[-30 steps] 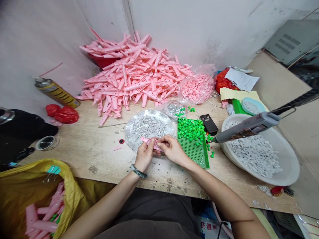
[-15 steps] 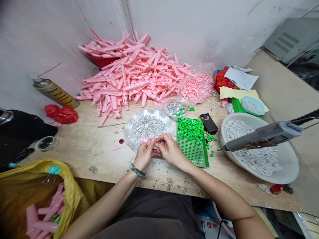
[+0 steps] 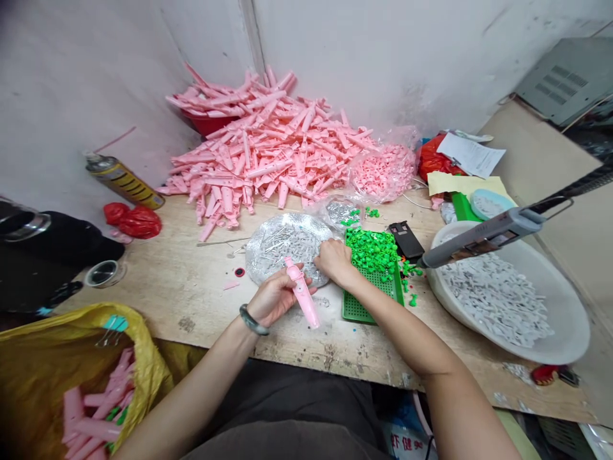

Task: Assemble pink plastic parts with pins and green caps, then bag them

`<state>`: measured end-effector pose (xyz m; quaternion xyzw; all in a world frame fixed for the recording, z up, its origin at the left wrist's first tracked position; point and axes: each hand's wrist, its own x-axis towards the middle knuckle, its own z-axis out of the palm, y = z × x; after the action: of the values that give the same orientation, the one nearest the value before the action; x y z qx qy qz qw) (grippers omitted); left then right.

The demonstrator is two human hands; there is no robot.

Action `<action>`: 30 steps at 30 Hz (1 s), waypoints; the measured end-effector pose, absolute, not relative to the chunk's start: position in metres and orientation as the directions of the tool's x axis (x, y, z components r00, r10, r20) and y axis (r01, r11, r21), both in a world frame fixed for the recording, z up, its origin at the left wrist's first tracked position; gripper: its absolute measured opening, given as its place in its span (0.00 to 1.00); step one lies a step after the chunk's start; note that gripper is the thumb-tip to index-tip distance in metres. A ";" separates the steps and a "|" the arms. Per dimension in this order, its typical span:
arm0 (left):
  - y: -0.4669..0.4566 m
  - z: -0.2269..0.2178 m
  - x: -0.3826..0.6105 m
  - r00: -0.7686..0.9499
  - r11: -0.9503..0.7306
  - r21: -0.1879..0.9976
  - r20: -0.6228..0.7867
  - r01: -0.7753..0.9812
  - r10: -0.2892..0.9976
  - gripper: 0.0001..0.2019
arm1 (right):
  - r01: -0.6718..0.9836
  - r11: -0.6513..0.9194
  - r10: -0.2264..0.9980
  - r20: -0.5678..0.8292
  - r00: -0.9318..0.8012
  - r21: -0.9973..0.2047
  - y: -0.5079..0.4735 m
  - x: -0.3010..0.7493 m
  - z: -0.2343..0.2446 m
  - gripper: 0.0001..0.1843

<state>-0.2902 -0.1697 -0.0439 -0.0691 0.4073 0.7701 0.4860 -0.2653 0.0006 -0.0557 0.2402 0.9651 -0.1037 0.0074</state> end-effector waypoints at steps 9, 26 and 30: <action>-0.170 -0.053 -0.287 -0.583 -0.088 0.771 -0.396 -0.631 0.709 0.19 | 0.267 0.594 0.301 -0.098 -0.949 -0.759 0.014 -0.233 -0.028 0.08; -0.167 -0.051 -0.282 -0.631 -0.211 0.762 -0.310 -0.612 0.711 0.24 | 0.126 0.230 0.245 -0.068 -0.967 -0.965 -0.017 -0.226 -0.038 0.11; -0.170 -0.049 -0.289 -0.607 -0.201 0.711 -0.377 -0.674 0.700 0.21 | 0.022 0.435 0.245 0.095 -0.965 -0.900 -0.010 -0.254 -0.035 0.11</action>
<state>-0.2886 -0.1700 -0.0485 0.0147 0.4506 0.7748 0.4431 -0.2539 -0.0096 -0.0351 0.0794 0.8405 -0.5253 -0.1062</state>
